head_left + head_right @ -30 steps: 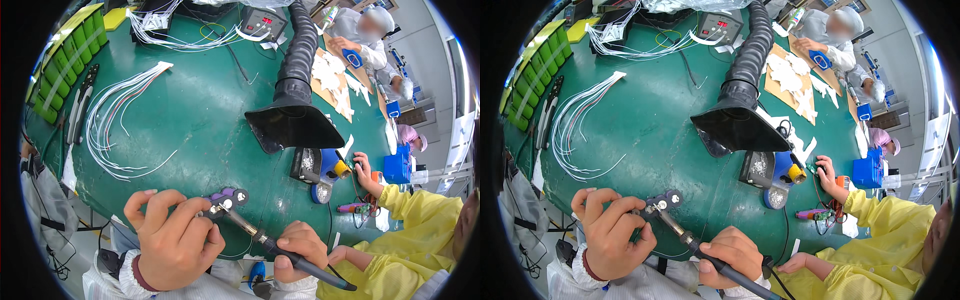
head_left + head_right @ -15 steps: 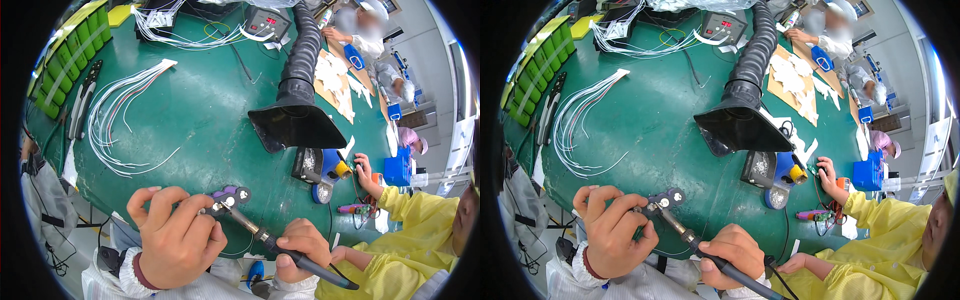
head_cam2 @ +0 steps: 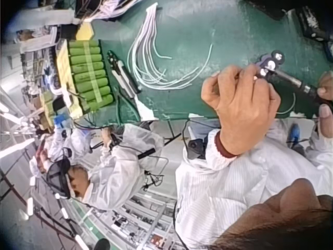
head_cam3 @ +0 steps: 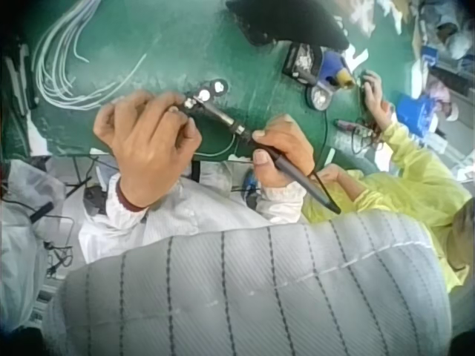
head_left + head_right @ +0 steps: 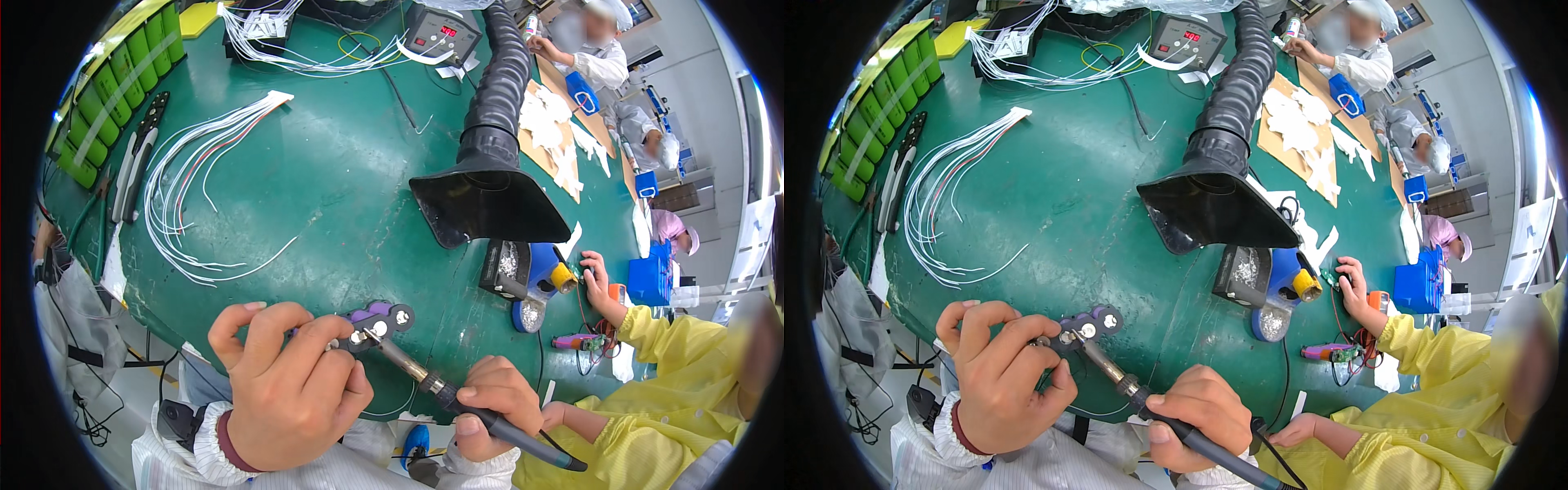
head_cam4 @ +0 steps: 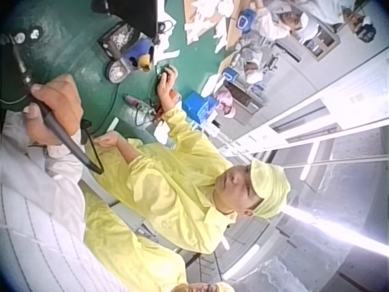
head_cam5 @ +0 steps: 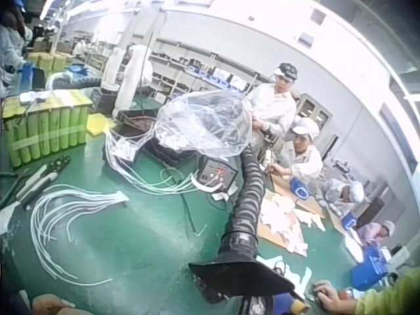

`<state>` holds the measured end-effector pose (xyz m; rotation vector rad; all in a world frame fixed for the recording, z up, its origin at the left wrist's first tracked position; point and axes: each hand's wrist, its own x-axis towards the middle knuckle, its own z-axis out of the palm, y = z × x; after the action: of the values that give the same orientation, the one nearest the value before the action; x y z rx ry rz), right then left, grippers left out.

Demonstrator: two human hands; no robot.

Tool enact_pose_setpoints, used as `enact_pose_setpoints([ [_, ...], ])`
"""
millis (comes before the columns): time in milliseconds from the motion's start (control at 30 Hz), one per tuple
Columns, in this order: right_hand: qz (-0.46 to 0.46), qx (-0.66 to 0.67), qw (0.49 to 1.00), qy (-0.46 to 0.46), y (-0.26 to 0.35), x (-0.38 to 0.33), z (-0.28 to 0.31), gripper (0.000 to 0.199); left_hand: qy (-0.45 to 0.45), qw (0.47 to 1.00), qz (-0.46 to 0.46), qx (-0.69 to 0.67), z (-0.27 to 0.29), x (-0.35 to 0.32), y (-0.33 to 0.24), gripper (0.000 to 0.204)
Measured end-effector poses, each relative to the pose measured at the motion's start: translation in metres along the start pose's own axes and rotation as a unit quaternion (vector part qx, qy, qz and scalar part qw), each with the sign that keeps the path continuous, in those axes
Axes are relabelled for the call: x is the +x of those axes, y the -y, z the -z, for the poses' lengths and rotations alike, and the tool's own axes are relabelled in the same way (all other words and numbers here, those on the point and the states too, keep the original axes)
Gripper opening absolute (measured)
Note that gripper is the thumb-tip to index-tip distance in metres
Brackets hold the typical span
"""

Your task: Soldering wires and connectors onto a lithium-ion battery pack on a production line.

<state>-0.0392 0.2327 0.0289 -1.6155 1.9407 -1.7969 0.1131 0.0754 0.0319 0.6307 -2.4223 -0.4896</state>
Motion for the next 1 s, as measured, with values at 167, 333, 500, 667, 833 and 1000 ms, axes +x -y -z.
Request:
enact_pose_setpoints([
  [167, -0.001, 0.003, 1.000, -0.010, -0.002, -0.002, 0.001, 0.017, 0.001, 1.000, 0.001, -0.002, -0.001, 0.000, 0.000, 0.019],
  [333, 0.015, 0.026, 0.997, -0.076, -0.003, -0.007, 0.000, 0.028, 0.003, 1.000, 0.004, 0.000, -0.001, 0.000, 0.000, 0.018],
  [500, 0.010, 0.017, 0.988, -0.155, -0.005, -0.010, -0.003, 0.038, 0.001, 1.000, 0.004, -0.001, -0.001, 0.000, -0.001, 0.018],
  [667, 0.006, 0.029, 0.987, -0.160, -0.006, -0.010, -0.003, 0.037, 0.003, 1.000, 0.005, 0.001, -0.001, 0.001, -0.001, 0.019],
  [833, 0.000, 0.026, 0.991, -0.134, -0.007, -0.010, -0.002, 0.037, 0.004, 1.000, 0.005, 0.002, -0.001, 0.001, -0.001, 0.019],
  [1000, 0.002, 0.034, 0.998, -0.060, -0.007, -0.010, 0.000, 0.027, 0.008, 1.000, 0.004, 0.002, 0.000, 0.001, -0.001, 0.019],
])
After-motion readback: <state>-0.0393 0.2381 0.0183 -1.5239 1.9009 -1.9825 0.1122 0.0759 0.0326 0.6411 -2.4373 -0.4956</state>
